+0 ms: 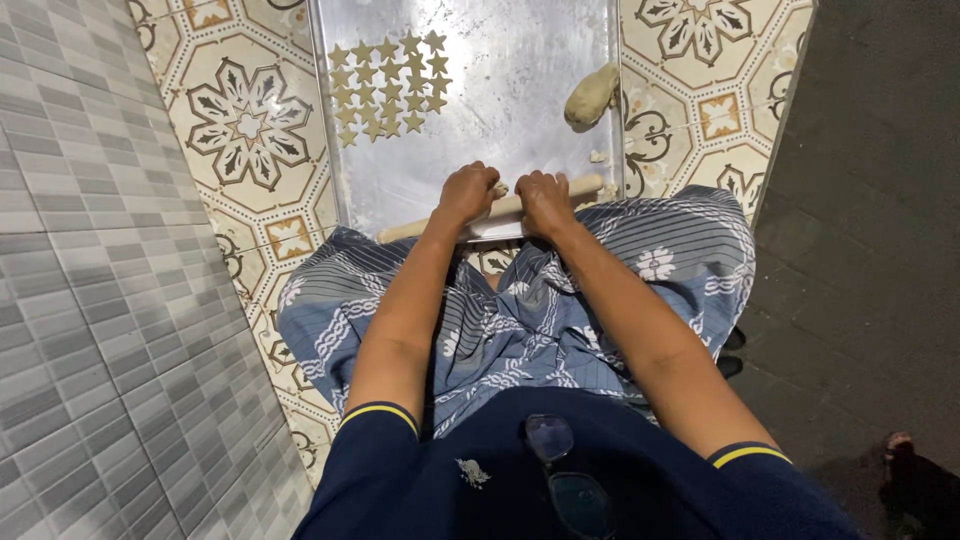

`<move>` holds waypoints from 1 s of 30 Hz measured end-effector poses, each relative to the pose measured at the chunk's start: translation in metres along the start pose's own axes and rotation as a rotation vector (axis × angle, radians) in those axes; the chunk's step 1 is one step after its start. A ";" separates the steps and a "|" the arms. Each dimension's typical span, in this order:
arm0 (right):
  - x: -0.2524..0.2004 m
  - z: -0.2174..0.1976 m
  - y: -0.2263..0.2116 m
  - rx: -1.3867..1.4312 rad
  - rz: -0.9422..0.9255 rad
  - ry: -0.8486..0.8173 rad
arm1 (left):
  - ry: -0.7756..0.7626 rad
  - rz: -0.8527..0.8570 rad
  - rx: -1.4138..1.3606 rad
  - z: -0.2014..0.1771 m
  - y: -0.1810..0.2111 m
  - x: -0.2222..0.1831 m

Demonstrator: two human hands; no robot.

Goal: Rolling out dough and using a star-shaped cutter to prepare cookies on a baking tray

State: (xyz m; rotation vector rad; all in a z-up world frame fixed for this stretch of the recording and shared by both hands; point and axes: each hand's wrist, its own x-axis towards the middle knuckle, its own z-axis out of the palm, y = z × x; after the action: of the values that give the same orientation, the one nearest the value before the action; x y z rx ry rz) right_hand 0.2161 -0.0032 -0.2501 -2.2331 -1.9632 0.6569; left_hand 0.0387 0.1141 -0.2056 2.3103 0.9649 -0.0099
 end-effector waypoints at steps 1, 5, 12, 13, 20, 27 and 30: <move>-0.001 -0.005 -0.001 -0.001 0.000 -0.001 | 0.000 0.000 -0.002 -0.001 -0.003 -0.001; -0.003 -0.014 -0.008 0.025 0.015 -0.005 | -0.025 -0.003 -0.043 -0.008 -0.016 -0.011; -0.003 -0.023 -0.018 0.072 0.032 0.035 | 0.078 -0.158 -0.156 -0.022 -0.026 -0.027; -0.002 -0.024 -0.018 0.074 0.032 0.034 | 0.076 -0.159 -0.154 -0.022 -0.032 -0.030; 0.006 -0.020 -0.017 0.048 -0.027 0.143 | 0.308 -0.305 0.133 -0.024 -0.038 -0.059; 0.008 -0.030 -0.019 0.048 -0.051 0.082 | 0.311 -0.412 0.139 -0.040 -0.009 -0.062; 0.004 -0.060 -0.035 0.076 -0.060 -0.003 | 0.267 -0.476 0.137 -0.035 -0.012 -0.057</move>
State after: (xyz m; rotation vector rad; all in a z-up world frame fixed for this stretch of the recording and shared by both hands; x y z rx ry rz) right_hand 0.2069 0.0187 -0.1844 -2.1216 -1.9633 0.7150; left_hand -0.0190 0.1034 -0.1701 2.1824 1.6788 0.0376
